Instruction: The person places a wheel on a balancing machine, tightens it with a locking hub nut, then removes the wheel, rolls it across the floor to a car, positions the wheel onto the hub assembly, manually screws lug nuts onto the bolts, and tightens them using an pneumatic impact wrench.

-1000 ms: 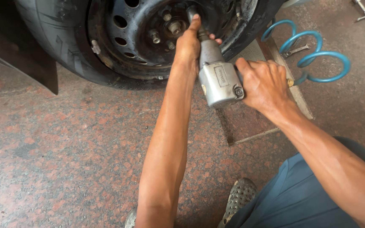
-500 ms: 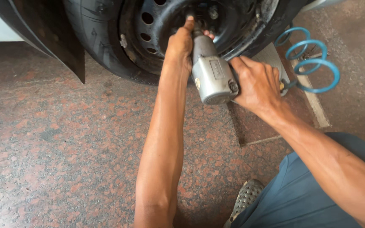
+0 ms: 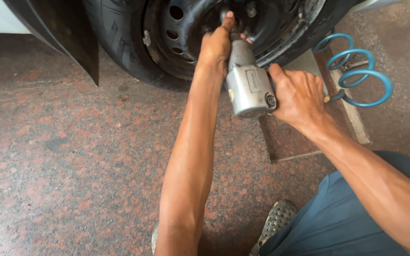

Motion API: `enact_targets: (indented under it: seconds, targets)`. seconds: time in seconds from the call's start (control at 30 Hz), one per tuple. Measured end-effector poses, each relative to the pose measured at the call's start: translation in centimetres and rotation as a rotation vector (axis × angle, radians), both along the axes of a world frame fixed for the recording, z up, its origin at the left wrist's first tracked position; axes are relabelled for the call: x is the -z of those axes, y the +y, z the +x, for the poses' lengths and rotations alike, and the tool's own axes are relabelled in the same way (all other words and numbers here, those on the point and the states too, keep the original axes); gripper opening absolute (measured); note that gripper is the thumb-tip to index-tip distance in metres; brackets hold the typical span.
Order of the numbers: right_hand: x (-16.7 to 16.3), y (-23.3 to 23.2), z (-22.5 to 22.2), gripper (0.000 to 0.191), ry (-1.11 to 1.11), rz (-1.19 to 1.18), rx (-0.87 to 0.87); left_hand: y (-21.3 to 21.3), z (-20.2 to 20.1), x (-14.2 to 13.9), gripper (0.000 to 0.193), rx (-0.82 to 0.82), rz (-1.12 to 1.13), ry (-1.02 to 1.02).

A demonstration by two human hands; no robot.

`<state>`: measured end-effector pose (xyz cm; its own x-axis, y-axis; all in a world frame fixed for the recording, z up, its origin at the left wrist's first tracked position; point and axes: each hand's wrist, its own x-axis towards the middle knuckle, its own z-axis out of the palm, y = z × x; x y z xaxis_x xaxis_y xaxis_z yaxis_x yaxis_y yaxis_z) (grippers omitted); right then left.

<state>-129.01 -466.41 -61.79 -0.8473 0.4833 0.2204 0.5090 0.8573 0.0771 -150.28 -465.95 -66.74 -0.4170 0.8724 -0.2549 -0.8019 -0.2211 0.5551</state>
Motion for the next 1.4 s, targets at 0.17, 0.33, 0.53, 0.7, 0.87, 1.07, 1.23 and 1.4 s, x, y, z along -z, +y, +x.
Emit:
enact_targets:
  seconds: [0.17,0.33,0.53,0.7,0.87,1.07,1.23,1.4]
  targets:
    - [-0.1,-1.6,1.4,0.046,0.033,-0.091,-0.109,-2.2,2.0,0.8,0.041,0.027,-0.119,-0.058]
    - [1.1,-1.0,0.9,0.045,-0.109,-0.105,-0.044,-3.7,2.1,2.1,0.04,0.047,-0.082,-0.125]
    - [1.8,-0.5,-0.8,0.042,-0.02,-0.168,-0.118,-3.6,0.5,2.6,0.04,-0.078,-0.239,-0.019]
    - [2.3,-1.5,-1.6,0.038,0.076,-0.124,-0.127,-3.5,-0.7,3.2,0.049,-0.04,-0.278,0.101]
    - [3.4,-1.0,-2.1,0.043,-0.085,-0.003,-0.063,-3.2,-1.4,3.6,0.042,0.052,-0.172,-0.082]
    - [4.0,-0.8,-2.0,0.042,0.052,-0.109,-0.108,-2.8,-1.2,3.5,0.034,0.035,-0.165,0.111]
    - [3.8,-0.9,-2.1,0.05,0.018,-0.077,-0.103,-2.9,-1.4,3.0,0.037,0.048,-0.156,-0.092]
    - [3.3,-1.1,-2.5,0.049,-0.056,-0.046,-0.078,-2.9,-1.2,3.3,0.04,0.077,-0.072,-0.126]
